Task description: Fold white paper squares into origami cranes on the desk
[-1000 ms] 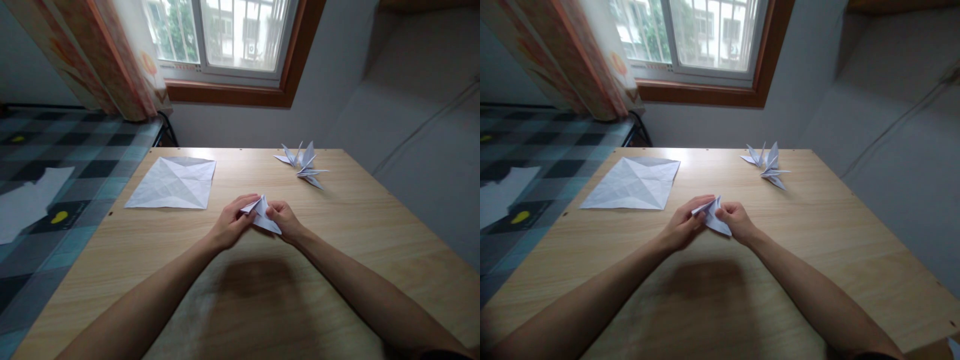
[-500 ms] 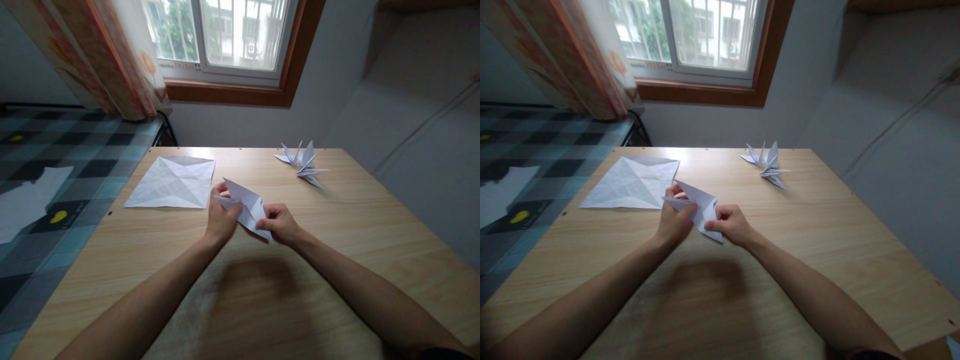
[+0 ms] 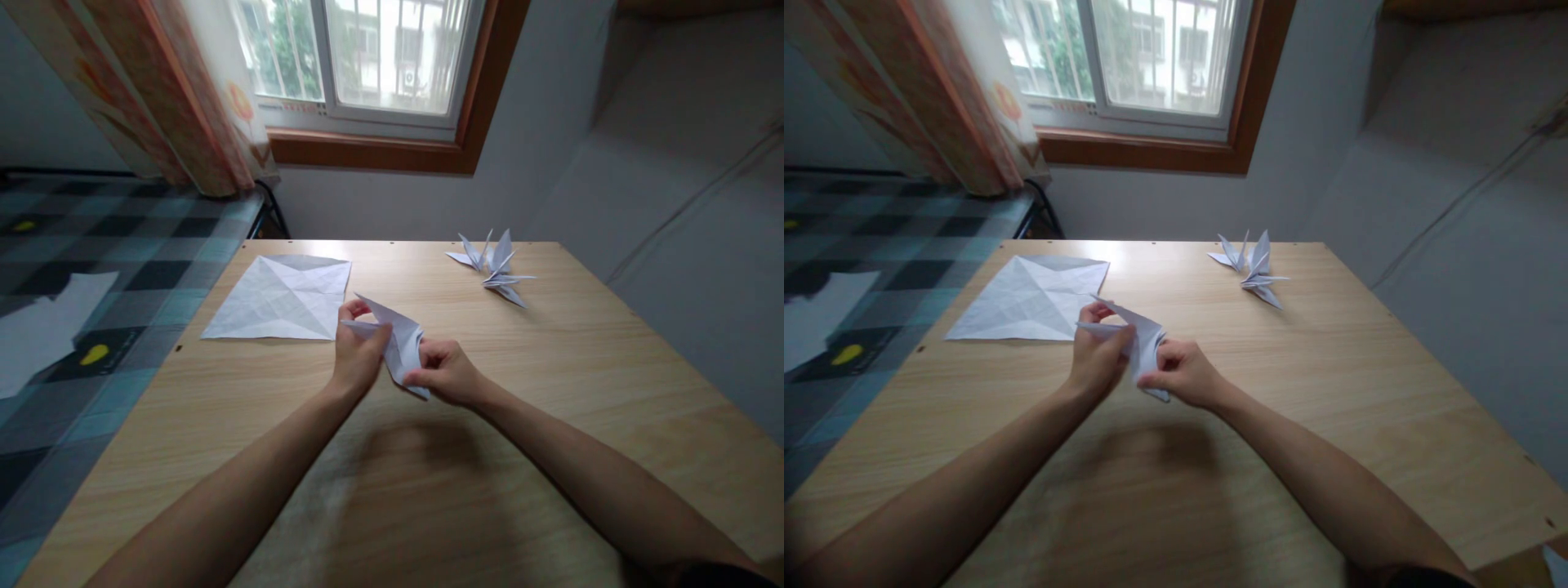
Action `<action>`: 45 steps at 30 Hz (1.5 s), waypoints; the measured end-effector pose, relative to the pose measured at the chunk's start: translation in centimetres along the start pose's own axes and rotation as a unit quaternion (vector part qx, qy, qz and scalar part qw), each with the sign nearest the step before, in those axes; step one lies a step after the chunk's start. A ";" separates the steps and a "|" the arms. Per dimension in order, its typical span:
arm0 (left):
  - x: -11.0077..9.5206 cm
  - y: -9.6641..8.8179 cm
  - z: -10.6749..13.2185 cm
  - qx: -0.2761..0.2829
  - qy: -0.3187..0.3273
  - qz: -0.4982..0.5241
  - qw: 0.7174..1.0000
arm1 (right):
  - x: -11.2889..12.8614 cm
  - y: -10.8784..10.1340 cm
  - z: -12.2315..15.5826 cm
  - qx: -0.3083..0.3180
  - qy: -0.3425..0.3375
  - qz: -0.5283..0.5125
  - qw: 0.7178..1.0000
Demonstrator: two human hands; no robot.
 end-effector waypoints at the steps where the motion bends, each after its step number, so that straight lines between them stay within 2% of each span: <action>1: 0.1 0.0 0.0 0.004 -0.001 -0.002 1.000 | -0.2 -0.1 0.0 -0.018 0.006 0.018 1.000; 5: 0.2 -0.1 0.0 0.011 0.002 -0.019 1.000 | -0.9 -0.9 -0.1 -0.153 0.036 0.135 0.978; 7: 0.0 -0.1 0.2 0.011 0.017 -0.034 0.999 | -0.6 -1.1 0.1 -0.214 -0.008 0.231 0.949; 8: -0.2 0.0 0.4 0.015 0.029 -0.046 0.998 | -0.3 -1.0 0.3 -0.225 -0.047 0.287 0.930; 9: -0.5 0.1 0.6 0.020 0.045 -0.062 0.997 | 0.2 -0.8 0.5 -0.221 -0.090 0.344 0.908; 12: -1.5 0.5 1.3 0.039 0.111 -0.118 0.986 | 1.4 0.2 1.1 -0.136 -0.178 0.487 0.844; 14: -2.0 0.7 1.7 0.049 0.141 -0.135 0.980 | 1.9 0.7 1.3 -0.114 -0.183 0.543 0.811; 17: -2.2 0.8 2.0 0.064 0.155 -0.129 0.977 | 2.3 0.9 1.3 -0.127 -0.155 0.579 0.790; 22: -2.0 0.9 2.1 0.072 0.182 -0.126 0.973 | 2.4 0.9 1.2 -0.133 -0.125 0.588 0.788; 30: -1.4 0.6 1.8 0.060 0.175 -0.120 0.975 | 2.1 0.6 1.0 -0.115 -0.115 0.609 0.776; 33: -1.3 0.6 1.7 0.069 0.147 -0.102 0.981 | 2.0 0.5 0.9 -0.117 -0.100 0.585 0.796; 36: -1.0 0.8 1.4 0.098 0.082 -0.035 0.991 | 1.8 0.5 0.9 -0.120 -0.083 0.541 0.828; 39: -0.8 0.9 1.0 0.099 0.026 0.013 0.995 | 1.6 0.4 0.8 -0.124 -0.083 0.517 0.843; 45: -1.0 0.9 0.9 0.071 -0.002 0.017 0.997 | 1.1 0.3 0.5 -0.104 -0.096 0.482 0.865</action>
Point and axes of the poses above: each hand's wrist, its own z-axis away from the middle knuckle, its own y-axis out of the palm, x = y × z, the point moved 2 cm from there along -z, towards the middle knuckle, and after that the axes turned 5 degrees about z, right-handed, at the moved point
